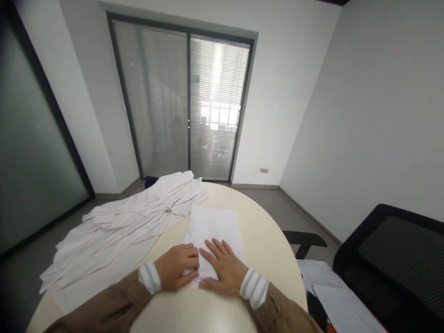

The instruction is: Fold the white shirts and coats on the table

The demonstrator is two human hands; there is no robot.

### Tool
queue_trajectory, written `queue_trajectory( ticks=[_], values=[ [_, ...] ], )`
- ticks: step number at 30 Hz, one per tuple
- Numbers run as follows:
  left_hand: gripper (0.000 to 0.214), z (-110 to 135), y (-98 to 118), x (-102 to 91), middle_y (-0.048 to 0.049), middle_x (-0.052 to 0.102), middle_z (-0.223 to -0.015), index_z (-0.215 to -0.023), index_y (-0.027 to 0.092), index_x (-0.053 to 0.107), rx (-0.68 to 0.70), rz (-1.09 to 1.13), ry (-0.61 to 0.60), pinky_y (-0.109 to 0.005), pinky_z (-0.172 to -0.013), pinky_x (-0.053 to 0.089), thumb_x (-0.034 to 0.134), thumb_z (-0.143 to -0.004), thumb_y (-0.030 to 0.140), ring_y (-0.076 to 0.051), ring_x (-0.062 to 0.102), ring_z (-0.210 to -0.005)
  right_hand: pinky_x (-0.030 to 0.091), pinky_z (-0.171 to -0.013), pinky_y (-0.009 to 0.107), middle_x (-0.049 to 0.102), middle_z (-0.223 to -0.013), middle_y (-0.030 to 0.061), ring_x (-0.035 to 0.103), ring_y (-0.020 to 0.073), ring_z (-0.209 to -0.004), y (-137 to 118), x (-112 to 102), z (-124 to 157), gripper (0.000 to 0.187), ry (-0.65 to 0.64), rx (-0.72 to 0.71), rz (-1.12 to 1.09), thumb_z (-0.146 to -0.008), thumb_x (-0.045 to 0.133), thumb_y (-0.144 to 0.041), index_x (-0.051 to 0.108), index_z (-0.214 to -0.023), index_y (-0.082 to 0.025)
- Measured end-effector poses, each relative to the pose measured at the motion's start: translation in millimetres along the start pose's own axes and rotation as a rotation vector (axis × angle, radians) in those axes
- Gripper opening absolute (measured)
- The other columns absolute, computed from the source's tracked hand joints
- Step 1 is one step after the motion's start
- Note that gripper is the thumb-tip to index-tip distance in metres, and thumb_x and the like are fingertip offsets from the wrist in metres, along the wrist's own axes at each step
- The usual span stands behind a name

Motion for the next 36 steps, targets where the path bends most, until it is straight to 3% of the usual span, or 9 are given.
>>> queue_trajectory(
  ticks=[4,8,9,12,16,21,26,32,36],
  values=[
    [0.035,4,2,1.0,-0.0106,0.052,-0.134,-0.11,0.022,0.057,-0.051,0.106,0.056,-0.048,-0.112,0.034,0.068,-0.077,0.027,-0.03,0.041,-0.131,0.011,-0.119,0.057,0.021,-0.161,0.0106,0.014,0.0328,-0.149,2,-8,-3,0.078,-0.037,0.026,-0.075,-0.091,0.047,-0.063,0.02,-0.155,-0.028],
    [0.024,6,-2,3.1,-0.0086,0.056,-0.133,-0.106,0.024,0.06,-0.097,0.243,0.033,-0.046,-0.111,0.037,0.061,-0.085,0.034,-0.027,0.046,-0.129,0.03,-0.115,0.045,0.053,-0.143,0.0085,0.043,0.0242,-0.135,33,-23,-12,0.048,0.113,0.034,-0.169,-0.099,0.037,-0.05,0.056,-0.135,-0.025],
    [0.017,5,-6,3.1,-0.0072,0.06,-0.129,-0.1,0.024,0.063,-0.111,0.28,0.052,-0.044,-0.109,0.039,0.055,-0.089,0.034,-0.026,0.049,-0.126,0.034,-0.113,0.044,0.057,-0.138,0.0093,0.048,0.0237,-0.131,46,-28,-14,0.045,0.231,0.082,-0.159,-0.099,0.037,-0.047,0.061,-0.13,-0.023],
    [0.036,2,-30,3.1,-0.0065,0.065,-0.119,-0.083,0.022,0.066,-0.223,0.373,0.228,-0.039,-0.105,0.043,0.035,-0.098,0.031,-0.021,0.057,-0.115,0.034,-0.111,0.049,0.058,-0.135,0.0129,0.047,0.0292,-0.129,90,-35,-17,0.046,0.539,0.329,-0.011,-0.093,0.049,-0.044,0.058,-0.13,-0.019],
    [0.031,0,-76,8.0,-0.0118,0.06,-0.131,-0.111,0.02,0.064,-0.518,0.286,0.513,-0.047,-0.11,0.038,0.043,-0.095,0.035,-0.026,0.051,-0.126,0.032,-0.111,0.054,0.054,-0.139,0.0177,0.041,0.0354,-0.135,133,-25,-20,0.057,0.607,0.633,-0.006,-0.09,0.052,-0.046,0.05,-0.137,-0.015],
    [0.044,-14,-108,23.4,-0.0132,0.068,-0.116,-0.129,0.018,0.051,-0.669,0.307,0.472,-0.046,-0.101,0.046,0.058,-0.086,0.022,-0.025,0.063,-0.111,0.042,-0.106,0.048,0.06,-0.13,0.0156,0.057,0.0267,-0.121,146,-21,-34,0.061,0.686,0.533,-0.357,-0.084,0.058,-0.037,0.041,-0.139,-0.017],
    [0.054,-24,-117,34.1,-0.0154,0.063,-0.125,-0.133,0.015,0.044,-0.65,0.732,0.629,-0.042,-0.096,0.052,0.056,-0.081,0.011,-0.022,0.065,-0.109,0.054,-0.093,0.045,0.055,-0.137,0.016,0.063,0.0268,-0.114,140,-27,-37,0.071,0.853,0.493,-0.877,-0.075,0.064,-0.025,0.037,-0.141,-0.023],
    [0.054,-18,-117,40.5,-0.0146,0.06,-0.135,-0.129,0.016,0.054,-0.724,1.193,0.648,-0.041,-0.1,0.051,0.065,-0.077,0.012,-0.025,0.061,-0.12,0.057,-0.086,0.047,0.071,-0.113,0.0141,0.071,0.0306,-0.096,119,-24,-28,0.055,0.533,0.351,-1.316,-0.069,0.074,-0.024,0.058,-0.121,-0.014],
    [0.057,-17,-107,35.5,-0.0159,0.069,-0.121,-0.116,0.012,0.063,-0.689,1.505,0.595,-0.046,-0.103,0.047,0.079,-0.061,0.013,-0.031,0.063,-0.115,0.058,-0.082,0.043,0.073,-0.112,0.0076,0.072,0.0267,-0.089,112,-28,-25,0.06,0.551,0.275,-1.461,-0.07,0.077,-0.026,0.054,-0.125,-0.023]
  ],
)
Point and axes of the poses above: each hand's wrist, its own z-axis away from the middle knuckle, its own x-axis out of the palm, y = z × x, the point moved 3 cm from there along -z, towards the middle knuckle
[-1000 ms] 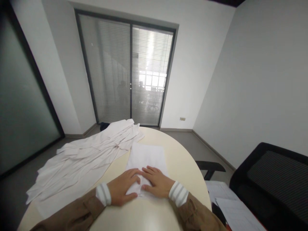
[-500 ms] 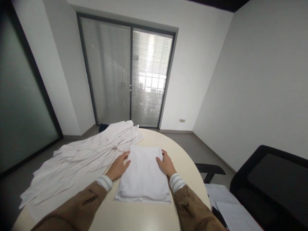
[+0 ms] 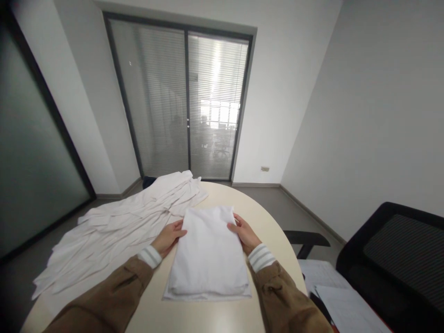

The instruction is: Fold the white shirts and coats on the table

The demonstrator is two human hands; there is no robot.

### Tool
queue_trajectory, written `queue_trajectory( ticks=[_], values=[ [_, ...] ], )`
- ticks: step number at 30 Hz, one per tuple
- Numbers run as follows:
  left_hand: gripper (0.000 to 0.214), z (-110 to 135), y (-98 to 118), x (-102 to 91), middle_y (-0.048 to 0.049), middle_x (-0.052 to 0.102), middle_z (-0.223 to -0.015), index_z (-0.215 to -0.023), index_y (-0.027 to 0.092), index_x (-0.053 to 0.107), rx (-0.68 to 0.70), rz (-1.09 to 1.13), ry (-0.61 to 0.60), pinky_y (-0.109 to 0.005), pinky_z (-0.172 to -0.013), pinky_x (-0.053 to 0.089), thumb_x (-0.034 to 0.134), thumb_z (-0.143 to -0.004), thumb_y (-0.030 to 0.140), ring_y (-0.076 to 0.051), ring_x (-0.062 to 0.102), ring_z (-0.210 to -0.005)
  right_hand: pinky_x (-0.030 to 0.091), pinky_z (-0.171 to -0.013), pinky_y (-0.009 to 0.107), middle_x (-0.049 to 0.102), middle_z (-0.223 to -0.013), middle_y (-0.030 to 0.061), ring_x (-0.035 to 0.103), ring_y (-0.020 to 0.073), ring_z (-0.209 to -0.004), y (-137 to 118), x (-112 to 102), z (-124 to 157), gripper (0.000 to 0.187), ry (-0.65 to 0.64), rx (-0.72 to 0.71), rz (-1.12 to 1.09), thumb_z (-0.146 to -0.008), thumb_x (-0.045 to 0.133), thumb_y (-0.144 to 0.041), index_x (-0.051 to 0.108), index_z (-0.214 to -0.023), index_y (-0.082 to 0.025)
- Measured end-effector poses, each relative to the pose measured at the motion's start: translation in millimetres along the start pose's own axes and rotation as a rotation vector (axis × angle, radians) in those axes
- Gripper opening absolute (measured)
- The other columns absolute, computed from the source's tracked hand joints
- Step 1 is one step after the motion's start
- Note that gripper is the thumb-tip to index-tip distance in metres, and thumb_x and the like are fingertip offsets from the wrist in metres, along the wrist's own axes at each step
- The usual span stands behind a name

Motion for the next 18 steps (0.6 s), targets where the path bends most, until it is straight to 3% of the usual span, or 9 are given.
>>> queue_trajectory(
  ticks=[3,6,12,15,18],
  values=[
    [0.061,4,6,6.3,-0.0154,0.072,-0.114,-0.115,0.011,0.065,-0.033,0.057,-0.034,-0.047,-0.101,0.047,0.082,-0.056,0.012,-0.033,0.065,-0.111,0.059,-0.079,0.043,0.073,-0.112,0.0061,0.073,0.026,-0.086,-3,4,2,0.066,0.01,-0.007,-0.059,-0.073,0.077,-0.028,0.047,-0.131,-0.028],
    [0.067,8,14,13.0,-0.0154,0.069,-0.12,-0.122,0.012,0.061,0.014,0.097,-0.016,-0.043,-0.1,0.048,0.083,-0.059,0.015,-0.032,0.064,-0.113,0.058,-0.083,0.044,0.071,-0.118,0.0066,0.072,0.0269,-0.093,-9,6,4,0.072,0.026,-0.077,-0.092,-0.072,0.078,-0.027,0.044,-0.135,-0.029],
    [0.094,17,14,25.9,-0.0127,0.07,-0.118,-0.144,0.02,0.04,-0.056,0.126,-0.112,-0.041,-0.095,0.051,0.081,-0.06,0.012,-0.029,0.067,-0.108,0.057,-0.084,0.046,0.073,-0.112,0.0108,0.071,0.0305,-0.095,-12,6,5,0.066,0.028,-0.076,-0.065,-0.071,0.077,-0.032,0.052,-0.131,-0.021],
    [0.087,16,11,23.3,-0.0136,0.072,-0.114,-0.14,0.016,0.045,-0.03,0.089,-0.115,-0.041,-0.095,0.051,0.08,-0.06,0.014,-0.029,0.067,-0.107,0.056,-0.086,0.047,0.072,-0.115,0.0103,0.071,0.0304,-0.096,-10,6,7,0.07,0.007,-0.07,-0.068,-0.071,0.077,-0.028,0.049,-0.135,-0.023],
    [0.074,12,8,16.7,-0.0137,0.073,-0.111,-0.131,0.013,0.053,0.011,0.066,-0.068,-0.042,-0.095,0.05,0.08,-0.062,0.019,-0.029,0.068,-0.104,0.055,-0.088,0.048,0.069,-0.122,0.0094,0.069,0.0306,-0.101,-7,6,9,0.087,-0.074,-0.031,-0.044,-0.062,0.078,-0.016,0.042,-0.14,-0.028]
  ],
)
Point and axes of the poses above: each hand's wrist, its own z-axis away from the middle knuckle, its own x-axis out of the palm, y = z × x, the point moved 3 cm from there along -z, towards the middle knuckle
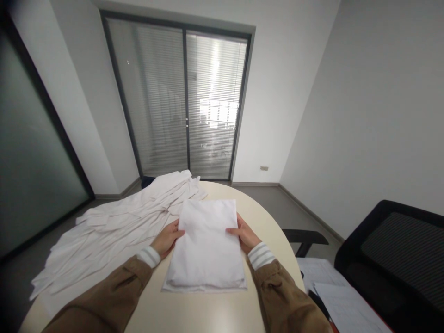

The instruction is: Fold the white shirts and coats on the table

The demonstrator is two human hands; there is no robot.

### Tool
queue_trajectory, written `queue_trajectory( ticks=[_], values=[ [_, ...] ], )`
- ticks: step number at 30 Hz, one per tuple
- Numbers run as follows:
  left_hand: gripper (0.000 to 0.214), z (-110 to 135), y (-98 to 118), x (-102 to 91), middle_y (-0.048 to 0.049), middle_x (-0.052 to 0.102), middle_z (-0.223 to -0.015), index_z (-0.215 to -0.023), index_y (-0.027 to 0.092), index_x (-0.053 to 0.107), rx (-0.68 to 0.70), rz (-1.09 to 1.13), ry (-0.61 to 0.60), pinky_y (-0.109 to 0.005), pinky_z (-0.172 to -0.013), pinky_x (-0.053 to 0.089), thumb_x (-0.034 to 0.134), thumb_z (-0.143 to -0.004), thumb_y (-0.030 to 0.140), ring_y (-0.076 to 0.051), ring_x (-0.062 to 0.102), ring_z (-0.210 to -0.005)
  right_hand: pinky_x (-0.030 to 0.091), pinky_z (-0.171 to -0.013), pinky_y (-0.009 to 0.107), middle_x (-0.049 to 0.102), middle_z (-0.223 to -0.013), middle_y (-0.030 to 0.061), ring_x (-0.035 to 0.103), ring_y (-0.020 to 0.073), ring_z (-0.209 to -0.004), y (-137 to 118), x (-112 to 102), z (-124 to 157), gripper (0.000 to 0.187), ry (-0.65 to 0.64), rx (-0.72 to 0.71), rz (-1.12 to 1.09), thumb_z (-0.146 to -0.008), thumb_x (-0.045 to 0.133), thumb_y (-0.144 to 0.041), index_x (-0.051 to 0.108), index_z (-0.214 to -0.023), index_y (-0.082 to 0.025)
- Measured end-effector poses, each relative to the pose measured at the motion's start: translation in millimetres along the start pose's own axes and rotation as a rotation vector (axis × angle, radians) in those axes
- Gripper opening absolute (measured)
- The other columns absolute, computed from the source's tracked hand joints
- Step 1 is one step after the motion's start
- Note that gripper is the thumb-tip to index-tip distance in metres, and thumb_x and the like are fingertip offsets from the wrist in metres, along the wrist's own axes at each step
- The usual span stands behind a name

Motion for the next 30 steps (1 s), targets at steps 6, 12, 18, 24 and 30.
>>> queue_trajectory(
  ticks=[6,12,18,24,30],
  values=[
    [0.061,-5,2,-7.5,-0.0119,0.075,-0.104,-0.12,0.013,0.061,0.056,-0.039,0.043,-0.042,-0.092,0.052,0.081,-0.063,0.023,-0.029,0.07,-0.099,0.051,-0.095,0.048,0.067,-0.126,0.01,0.066,0.0297,-0.109,4,-5,1,0.087,-0.143,0.023,0.065,-0.056,0.077,-0.01,0.046,-0.137,-0.026],
    [0.049,-6,5,-8.9,-0.0096,0.077,-0.092,-0.106,0.012,0.069,0.089,-0.064,0.119,-0.041,-0.082,0.055,0.081,-0.06,0.023,-0.03,0.071,-0.091,0.048,-0.097,0.051,0.073,-0.112,0.0108,0.068,0.0309,-0.104,9,-13,-6,0.055,-0.114,-0.002,0.166,-0.063,0.079,-0.024,0.063,-0.115,-0.018],
    [0.043,-5,7,-10.6,-0.0098,0.077,-0.092,-0.101,0.013,0.072,0.119,-0.078,0.181,-0.035,-0.078,0.055,0.082,-0.062,0.029,-0.028,0.071,-0.089,0.046,-0.101,0.048,0.072,-0.115,0.0125,0.064,0.032,-0.111,9,-31,-12,0.034,0.024,-0.084,0.324,-0.061,0.083,-0.034,0.071,-0.09,-0.019],
    [0.054,-6,5,-13.7,-0.0085,0.076,-0.093,-0.117,0.015,0.064,0.023,-0.132,0.181,-0.029,-0.073,0.053,0.077,-0.071,0.04,-0.023,0.071,-0.086,0.049,-0.097,0.046,0.072,-0.115,0.0086,0.068,0.0267,-0.104,18,-37,-12,0.035,0.055,-0.04,0.234,-0.059,0.083,-0.028,0.069,-0.09,-0.022],
    [0.055,-5,6,-12.0,-0.0065,0.076,-0.09,-0.117,0.014,0.064,0.054,-0.068,0.232,-0.03,-0.076,0.053,0.076,-0.071,0.04,-0.023,0.071,-0.088,0.052,-0.087,0.04,0.073,-0.111,0.0072,0.068,0.0262,-0.1,18,-36,-13,0.02,0.095,-0.046,0.103,-0.061,0.079,-0.02,0.064,-0.075,-0.02]
  ],
)
Point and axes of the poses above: each hand's wrist, its own z-axis away from the middle knuckle, its own x-axis out of the palm, y = z × x, the point moved 3 cm from there along -z, towards the middle knuckle
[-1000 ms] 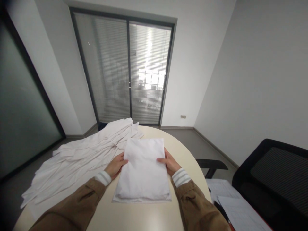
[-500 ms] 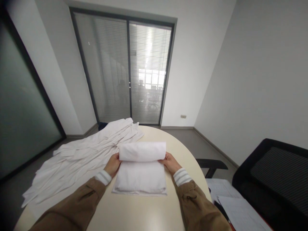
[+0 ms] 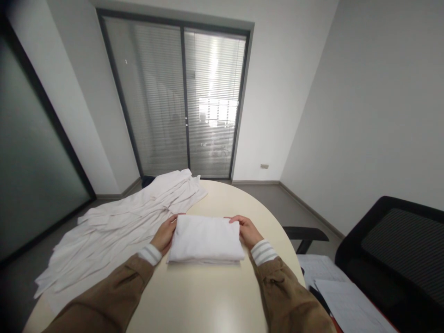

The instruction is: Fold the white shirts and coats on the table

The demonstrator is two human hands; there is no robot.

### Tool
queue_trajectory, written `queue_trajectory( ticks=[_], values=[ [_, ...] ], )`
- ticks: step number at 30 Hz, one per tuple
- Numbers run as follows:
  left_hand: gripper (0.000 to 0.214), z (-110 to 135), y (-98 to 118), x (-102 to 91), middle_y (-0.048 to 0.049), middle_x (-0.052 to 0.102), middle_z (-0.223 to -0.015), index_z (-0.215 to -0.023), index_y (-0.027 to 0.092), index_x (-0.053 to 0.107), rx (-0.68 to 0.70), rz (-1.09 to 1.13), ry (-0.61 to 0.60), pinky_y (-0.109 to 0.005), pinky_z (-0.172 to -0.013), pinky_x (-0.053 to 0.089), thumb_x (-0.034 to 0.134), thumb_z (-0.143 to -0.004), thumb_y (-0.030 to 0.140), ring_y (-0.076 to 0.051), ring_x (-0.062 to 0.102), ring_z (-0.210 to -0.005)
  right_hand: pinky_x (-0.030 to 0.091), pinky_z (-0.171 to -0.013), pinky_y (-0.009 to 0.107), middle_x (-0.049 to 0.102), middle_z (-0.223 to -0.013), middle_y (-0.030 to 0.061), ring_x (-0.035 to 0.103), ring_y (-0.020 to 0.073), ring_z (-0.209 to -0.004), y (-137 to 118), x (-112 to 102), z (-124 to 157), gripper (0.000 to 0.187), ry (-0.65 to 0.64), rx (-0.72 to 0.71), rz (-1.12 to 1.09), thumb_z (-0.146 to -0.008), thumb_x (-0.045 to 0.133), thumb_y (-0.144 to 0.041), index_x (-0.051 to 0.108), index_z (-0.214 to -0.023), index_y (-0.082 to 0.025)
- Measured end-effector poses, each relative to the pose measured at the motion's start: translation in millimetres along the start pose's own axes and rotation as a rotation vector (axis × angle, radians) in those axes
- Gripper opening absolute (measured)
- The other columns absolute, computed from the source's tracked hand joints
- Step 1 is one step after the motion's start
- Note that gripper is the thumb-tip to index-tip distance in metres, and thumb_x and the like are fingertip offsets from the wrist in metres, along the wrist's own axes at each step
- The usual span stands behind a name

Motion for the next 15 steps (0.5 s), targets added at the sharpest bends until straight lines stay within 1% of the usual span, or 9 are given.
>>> queue_trajectory(
  ticks=[2,4,7,8,9,10,12,13,15],
  values=[
    [0.055,0,-1,1.2,-0.0062,0.075,-0.089,-0.118,0.014,0.063,-0.018,0.049,0.012,-0.033,-0.079,0.053,0.077,-0.069,0.037,-0.024,0.071,-0.087,0.053,-0.08,0.038,0.073,-0.113,0.0065,0.069,0.0261,-0.097,-1,0,-1,0.02,-0.001,0.008,-0.04,-0.061,0.077,-0.018,0.058,-0.068,-0.019],
    [0.052,-2,-3,0.7,-0.0062,0.075,-0.088,-0.115,0.015,0.064,-0.036,0.062,0.024,-0.034,-0.082,0.054,0.077,-0.068,0.034,-0.024,0.071,-0.088,0.052,-0.079,0.037,0.072,-0.114,0.0058,0.068,0.0259,-0.097,-1,2,-1,0.021,-0.012,0.024,-0.069,-0.061,0.075,-0.017,0.056,-0.067,-0.02],
    [0.041,-7,-5,-3.1,-0.0087,0.075,-0.095,-0.109,0.015,0.066,-0.001,0.081,0.064,-0.036,-0.092,0.051,0.072,-0.073,0.033,-0.024,0.068,-0.099,0.05,-0.087,0.037,0.071,-0.115,0.0056,0.066,0.0257,-0.103,-3,4,-1,0.013,-0.019,0.045,-0.093,-0.063,0.072,-0.02,0.06,-0.069,-0.02],
    [0.039,-8,-3,-4.3,-0.0101,0.074,-0.101,-0.109,0.015,0.066,0.032,0.076,0.081,-0.037,-0.096,0.049,0.069,-0.076,0.035,-0.025,0.067,-0.105,0.049,-0.09,0.038,0.071,-0.116,0.0061,0.065,0.0259,-0.105,-4,5,-1,0.009,-0.015,0.051,-0.092,-0.065,0.069,-0.023,0.063,-0.07,-0.02],
    [0.039,-8,-1,-4.7,-0.0112,0.072,-0.107,-0.111,0.015,0.065,0.079,0.044,0.093,-0.038,-0.101,0.046,0.066,-0.079,0.037,-0.025,0.064,-0.111,0.048,-0.093,0.038,0.071,-0.116,0.0066,0.064,0.0258,-0.106,-5,5,-1,0.009,-0.01,0.056,-0.082,-0.067,0.067,-0.027,0.066,-0.072,-0.02],
    [0.04,-6,4,-4.0,-0.0118,0.07,-0.116,-0.114,0.016,0.064,0.144,-0.027,0.097,-0.039,-0.106,0.042,0.064,-0.081,0.039,-0.026,0.06,-0.118,0.048,-0.094,0.037,0.071,-0.115,0.0069,0.064,0.0254,-0.106,-7,5,-1,0.015,-0.003,0.057,-0.063,-0.07,0.065,-0.032,0.069,-0.077,-0.02],
    [0.044,3,14,2.4,-0.0113,0.061,-0.132,-0.124,0.018,0.061,0.314,-0.274,0.06,-0.04,-0.114,0.032,0.061,-0.086,0.039,-0.026,0.049,-0.131,0.049,-0.091,0.036,0.073,-0.107,0.0063,0.065,0.0237,-0.1,-8,5,0,0.026,-0.003,0.062,0.002,-0.074,0.063,-0.037,0.073,-0.09,-0.02],
    [0.046,10,19,8.3,-0.0106,0.056,-0.14,-0.13,0.019,0.058,0.407,-0.427,0.008,-0.04,-0.117,0.027,0.059,-0.088,0.039,-0.026,0.044,-0.136,0.05,-0.088,0.035,0.073,-0.102,0.0051,0.066,0.0225,-0.095,-7,5,1,0.03,-0.009,0.063,0.038,-0.074,0.065,-0.038,0.073,-0.097,-0.02],
    [0.052,27,24,23.3,-0.0098,0.043,-0.151,-0.141,0.021,0.049,0.556,-0.737,-0.167,-0.041,-0.12,0.021,0.054,-0.092,0.038,-0.025,0.034,-0.142,0.052,-0.083,0.034,0.073,-0.097,0.0029,0.066,0.0206,-0.088,-4,4,3,0.038,-0.028,0.06,0.093,-0.071,0.072,-0.033,0.07,-0.107,-0.022]
  ],
)
Point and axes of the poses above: each hand's wrist, its own z-axis away from the middle knuckle, its own x-axis out of the palm, y = z × x, the point moved 3 cm from there along -z, towards the middle knuckle
